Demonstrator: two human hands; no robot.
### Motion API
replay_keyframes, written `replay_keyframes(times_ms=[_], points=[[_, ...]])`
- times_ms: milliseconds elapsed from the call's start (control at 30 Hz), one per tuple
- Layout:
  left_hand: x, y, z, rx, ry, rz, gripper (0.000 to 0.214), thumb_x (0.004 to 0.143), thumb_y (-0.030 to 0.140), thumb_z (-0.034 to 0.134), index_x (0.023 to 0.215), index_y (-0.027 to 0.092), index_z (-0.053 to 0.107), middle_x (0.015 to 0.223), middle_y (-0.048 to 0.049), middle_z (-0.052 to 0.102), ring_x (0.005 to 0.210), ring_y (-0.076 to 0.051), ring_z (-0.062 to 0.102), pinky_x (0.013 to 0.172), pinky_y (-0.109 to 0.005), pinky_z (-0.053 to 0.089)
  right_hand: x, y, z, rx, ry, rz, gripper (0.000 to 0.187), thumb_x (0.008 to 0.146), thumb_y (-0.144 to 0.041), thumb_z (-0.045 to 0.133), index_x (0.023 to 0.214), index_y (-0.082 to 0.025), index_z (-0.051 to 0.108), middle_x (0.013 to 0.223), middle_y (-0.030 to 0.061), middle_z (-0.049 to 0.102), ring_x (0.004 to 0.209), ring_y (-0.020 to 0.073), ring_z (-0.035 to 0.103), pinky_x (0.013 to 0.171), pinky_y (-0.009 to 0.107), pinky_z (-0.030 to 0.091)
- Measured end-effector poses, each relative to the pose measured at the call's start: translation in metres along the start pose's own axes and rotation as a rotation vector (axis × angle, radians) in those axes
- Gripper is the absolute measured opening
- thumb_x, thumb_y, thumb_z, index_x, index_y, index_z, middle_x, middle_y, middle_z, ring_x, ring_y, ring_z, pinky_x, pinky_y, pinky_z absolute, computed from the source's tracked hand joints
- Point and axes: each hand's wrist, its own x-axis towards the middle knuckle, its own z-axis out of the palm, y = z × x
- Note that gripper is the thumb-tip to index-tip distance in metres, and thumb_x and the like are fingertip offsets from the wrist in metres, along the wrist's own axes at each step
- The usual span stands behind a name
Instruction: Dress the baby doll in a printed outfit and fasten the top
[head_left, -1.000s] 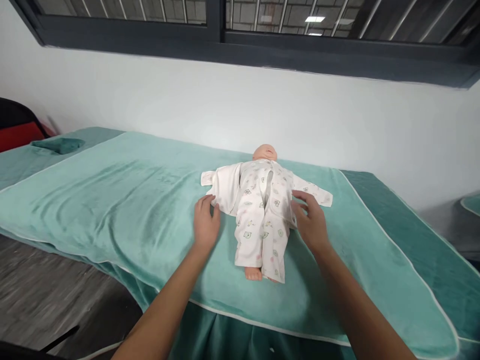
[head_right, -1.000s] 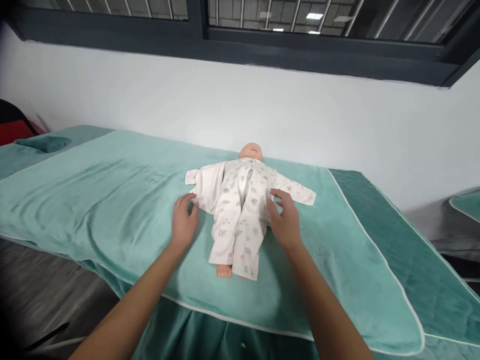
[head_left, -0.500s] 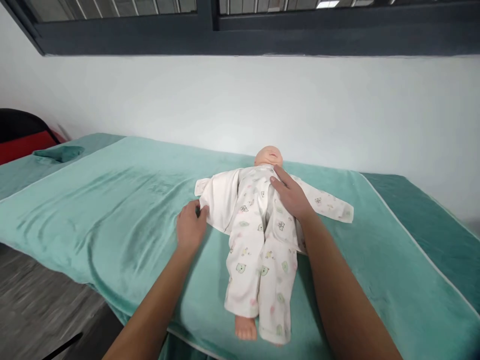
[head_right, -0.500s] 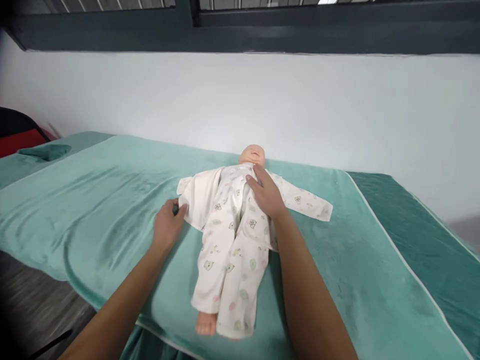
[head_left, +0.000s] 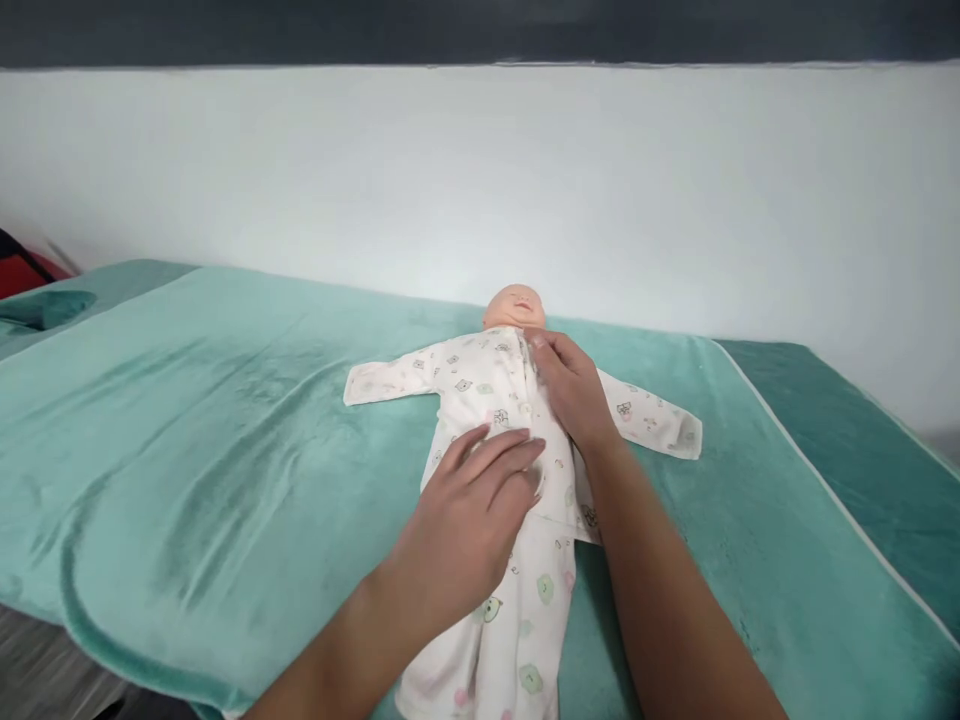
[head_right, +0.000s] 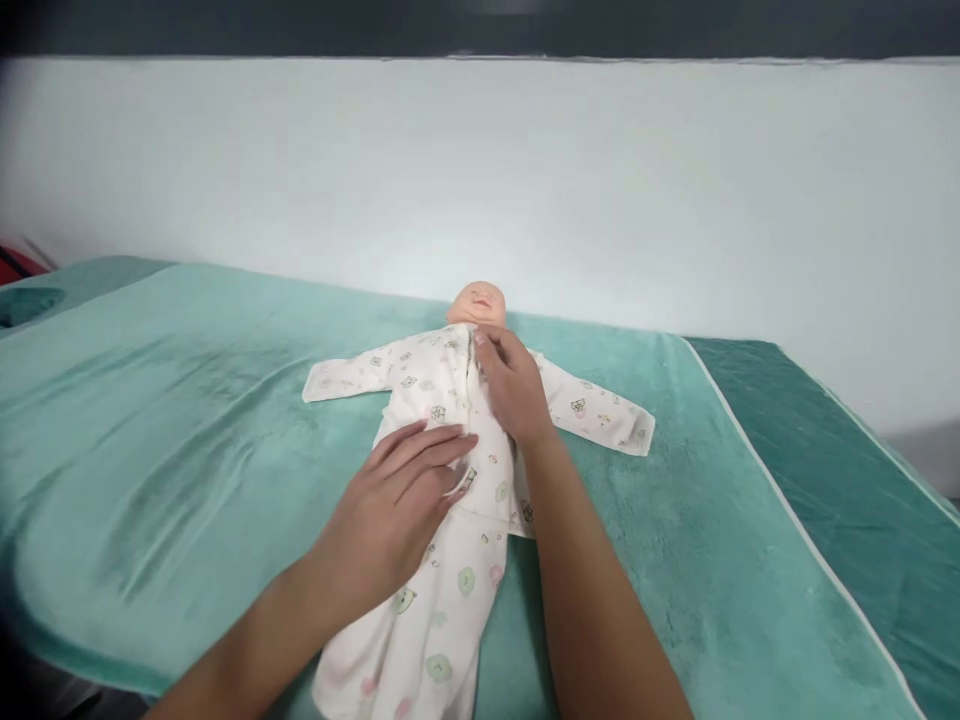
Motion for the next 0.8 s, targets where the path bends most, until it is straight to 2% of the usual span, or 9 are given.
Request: replay_keyframes(times_ms=[100, 200, 267, 367, 500, 533, 600, 700, 800], points=[[-0.017, -0.002, 0.003, 0.047, 0.119, -0.124, 0.013, 0.093, 0.016, 0.056, 0.102, 0.024, 0.06, 0.128, -0.0077, 0.066, 0.12, -0.026, 0.059, 0.098, -0.048, 0.049, -0.001, -0.005, 0.004, -0.027, -0.022, 0.027, 0.025, 0.089, -0.043, 0.063, 0.103, -0.024, 0.067, 0.124, 0.0023, 0.067, 0.12, 0.023, 0.058, 0.109, 0.042, 0.041], [-0.03, 0.0, -0.001, 0.015, 0.199, -0.298, 0.009, 0.094, 0.021, 0.057, 0.101, 0.026, 0.06, 0.108, -0.0071, 0.069, 0.1, -0.024, 0.063, 0.084, -0.045, 0.05, -0.001, -0.006, 0.006, -0.034, -0.008, 0.07, 0.024, 0.088, -0.043, 0.063, 0.101, -0.023, 0.064, 0.118, 0.0026, 0.066, 0.113, 0.0229, 0.058, 0.104, 0.043, 0.043], [-0.034, 0.003, -0.006, -0.08, 0.158, -0.338, 0.007, 0.095, 0.021, 0.055, 0.094, 0.026, 0.06, 0.093, -0.0047, 0.068, 0.088, -0.021, 0.062, 0.078, -0.041, 0.049, -0.001, -0.005, 0.007, -0.049, 0.077, 0.065, 0.02, 0.088, -0.041, 0.061, 0.095, -0.023, 0.062, 0.109, 0.0029, 0.066, 0.104, 0.022, 0.059, 0.098, 0.042, 0.045], [-0.028, -0.001, -0.016, -0.271, 0.099, -0.359, 0.017, 0.096, 0.023, 0.052, 0.081, 0.024, 0.06, 0.08, -0.0024, 0.065, 0.076, -0.018, 0.058, 0.07, -0.036, 0.047, 0.0, -0.003, 0.008, -0.176, 0.221, -0.001, 0.011, 0.085, -0.034, 0.061, 0.086, -0.023, 0.059, 0.101, 0.0035, 0.061, 0.093, 0.0207, 0.057, 0.09, 0.04, 0.046], [0.015, -0.035, -0.021, -0.397, 0.236, -0.605, 0.025, 0.096, 0.033, 0.053, 0.076, 0.021, 0.061, 0.075, 0.0002, 0.063, 0.071, -0.014, 0.056, 0.065, -0.028, 0.046, -0.003, -0.009, 0.009, -0.313, 0.164, 0.015, 0.018, 0.082, -0.039, 0.064, 0.082, -0.024, 0.055, 0.09, 0.0029, 0.06, 0.082, 0.0196, 0.054, 0.079, 0.037, 0.046], [0.031, -0.048, -0.018, -0.384, 0.282, -0.644, 0.023, 0.095, 0.035, 0.055, 0.079, 0.021, 0.064, 0.077, 0.0006, 0.065, 0.073, -0.014, 0.058, 0.067, -0.028, 0.046, -0.003, -0.011, 0.009, -0.342, 0.138, 0.035, 0.023, 0.081, -0.043, 0.065, 0.082, -0.024, 0.054, 0.089, 0.0031, 0.06, 0.081, 0.02, 0.055, 0.076, 0.037, 0.045], [0.066, -0.073, -0.009, -0.371, 0.292, -0.688, 0.02, 0.093, 0.034, 0.055, 0.09, 0.021, 0.07, 0.091, -0.0001, 0.071, 0.081, -0.015, 0.061, 0.073, -0.028, 0.046, -0.001, -0.016, 0.008, -0.395, 0.105, 0.067, 0.028, 0.08, -0.048, 0.067, 0.081, -0.024, 0.053, 0.087, 0.0035, 0.061, 0.081, 0.021, 0.055, 0.072, 0.035, 0.043], [0.11, -0.1, 0.009, -0.368, 0.11, -0.728, 0.02, 0.089, 0.032, 0.056, 0.086, 0.019, 0.071, 0.09, -0.0032, 0.073, 0.083, -0.018, 0.063, 0.074, -0.03, 0.045, 0.01, -0.023, 0.007, -0.46, 0.05, 0.136, 0.026, 0.083, -0.045, 0.063, 0.076, -0.024, 0.05, 0.079, 0.0025, 0.061, 0.072, 0.0194, 0.053, 0.064, 0.032, 0.039], [0.129, -0.109, 0.021, -0.369, 0.007, -0.8, 0.014, 0.084, 0.029, 0.061, 0.082, 0.019, 0.071, 0.09, -0.0045, 0.074, 0.081, -0.019, 0.063, 0.07, -0.03, 0.044, 0.024, -0.025, 0.005, -0.565, -0.033, 0.224, 0.025, 0.085, -0.035, 0.056, 0.065, -0.024, 0.045, 0.065, 0.0009, 0.056, 0.06, 0.0165, 0.045, 0.058, 0.031, 0.033]])
